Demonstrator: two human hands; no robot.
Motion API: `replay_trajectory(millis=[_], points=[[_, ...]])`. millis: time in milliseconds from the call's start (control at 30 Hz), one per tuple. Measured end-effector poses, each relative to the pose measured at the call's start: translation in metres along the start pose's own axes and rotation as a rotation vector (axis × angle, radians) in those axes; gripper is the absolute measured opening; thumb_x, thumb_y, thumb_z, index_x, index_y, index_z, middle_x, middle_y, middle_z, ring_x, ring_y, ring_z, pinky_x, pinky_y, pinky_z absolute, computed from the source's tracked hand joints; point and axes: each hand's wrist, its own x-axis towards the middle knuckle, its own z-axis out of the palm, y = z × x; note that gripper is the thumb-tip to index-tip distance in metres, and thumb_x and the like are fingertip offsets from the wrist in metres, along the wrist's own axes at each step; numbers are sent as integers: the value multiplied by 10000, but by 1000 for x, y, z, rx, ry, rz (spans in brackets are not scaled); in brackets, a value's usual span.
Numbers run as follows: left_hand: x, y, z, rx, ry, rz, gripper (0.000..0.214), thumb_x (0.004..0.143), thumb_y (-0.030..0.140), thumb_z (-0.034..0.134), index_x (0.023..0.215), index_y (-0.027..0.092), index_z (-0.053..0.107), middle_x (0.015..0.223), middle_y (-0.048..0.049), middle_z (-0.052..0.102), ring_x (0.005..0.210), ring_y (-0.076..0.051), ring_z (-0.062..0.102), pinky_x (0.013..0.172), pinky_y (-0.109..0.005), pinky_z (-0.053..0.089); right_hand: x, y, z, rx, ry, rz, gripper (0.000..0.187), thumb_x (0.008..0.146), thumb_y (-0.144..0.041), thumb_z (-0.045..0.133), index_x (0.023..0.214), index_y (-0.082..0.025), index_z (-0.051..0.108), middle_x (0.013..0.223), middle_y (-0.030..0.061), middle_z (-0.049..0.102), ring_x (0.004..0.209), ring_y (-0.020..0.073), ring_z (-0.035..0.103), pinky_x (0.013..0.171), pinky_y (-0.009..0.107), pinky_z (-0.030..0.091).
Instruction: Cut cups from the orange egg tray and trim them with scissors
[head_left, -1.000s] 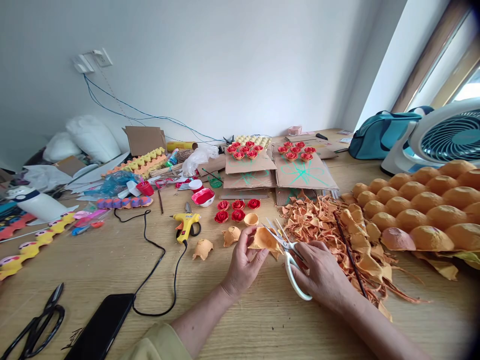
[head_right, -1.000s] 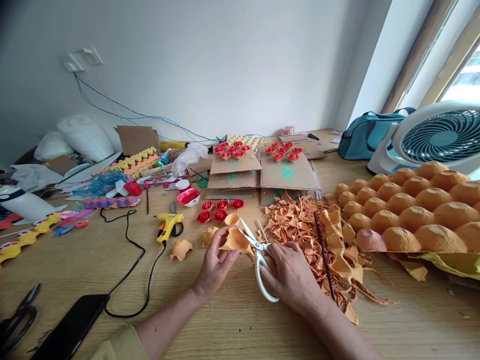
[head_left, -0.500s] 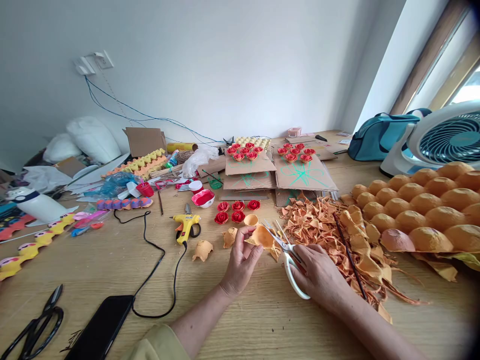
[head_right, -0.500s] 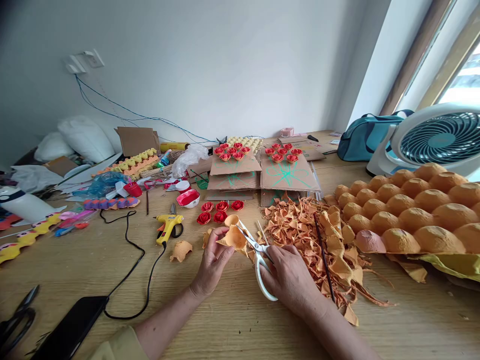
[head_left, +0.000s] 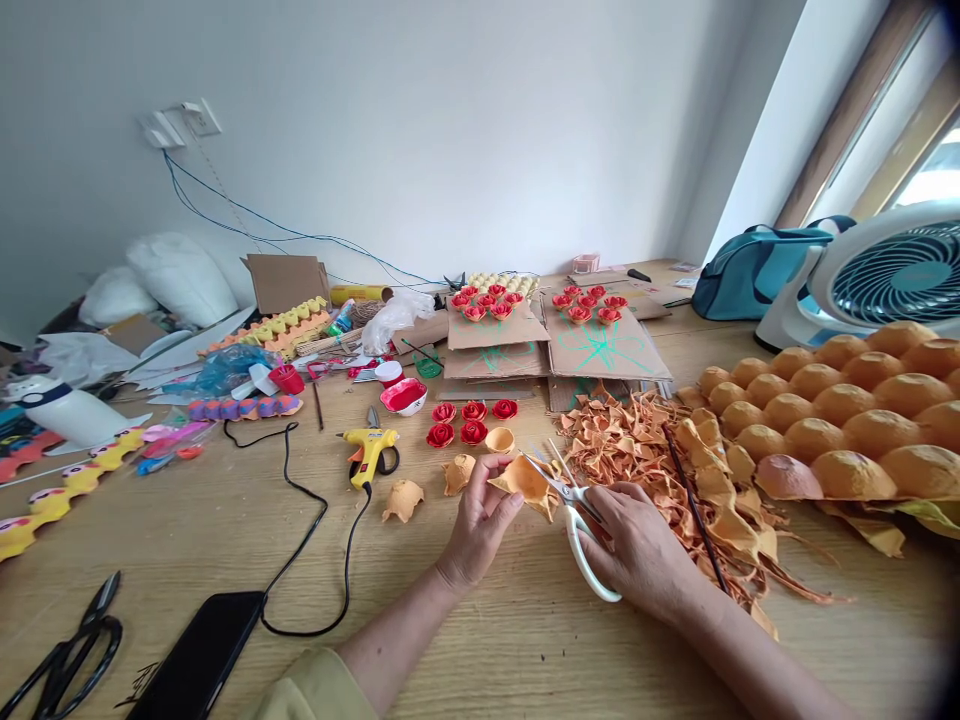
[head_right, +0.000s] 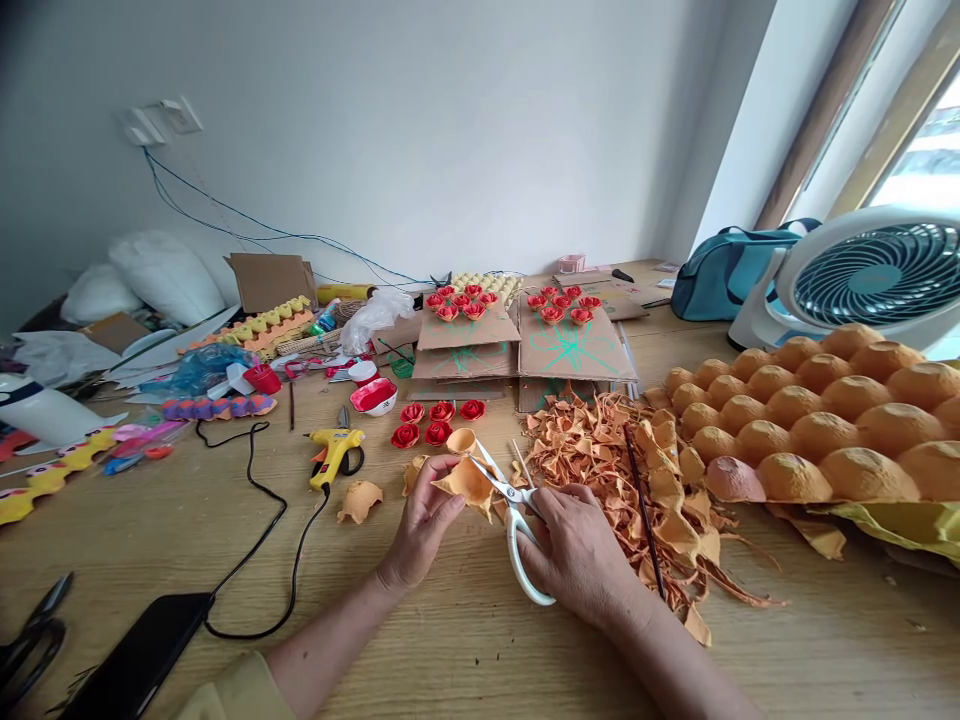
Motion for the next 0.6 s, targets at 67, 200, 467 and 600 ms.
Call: replay_trajectory(millis=[67, 200, 467, 600], points=[[1, -2, 0, -21, 12, -16, 350, 844, 355, 639, 1159, 226, 561, 1114, -45, 604, 898, -174, 607, 833, -311, 499, 0, -2, -2, 11, -3, -3, 191, 907, -242, 496, 727, -231, 432, 632, -24, 534, 570, 147, 467, 769, 325, 402], [2, -6, 1, -197, 9, -70, 349, 864, 350, 613, 1183, 225, 550, 1031, -41, 635, 917, -177, 605, 849, -318, 504, 0, -5, -6, 32, 0, -26, 199, 908, -221, 489, 715, -228, 443, 619, -26, 530, 567, 141, 462, 753, 311, 408], [4, -10, 1, -331, 58, -119, 313, 860, 328, 598, 1160, 240, 583, 912, -11, 623, 851, -150, 617, 836, -293, 507, 0, -1, -1, 40, -24, -30, 206, 935, -252, 486, 735, -229, 443, 651, -15, 543, 609, 156, 501, 753, 310, 415], [3, -11, 0, -339, 46, -124, 288, 858, 317, 612, 1135, 244, 579, 895, 3, 607, 837, -137, 601, 830, -285, 502, 0, 1, 1, 57, -37, 11, 210, 939, -284, 490, 744, -228, 436, 673, -7, 552, 649, 168, 520, 750, 318, 414]])
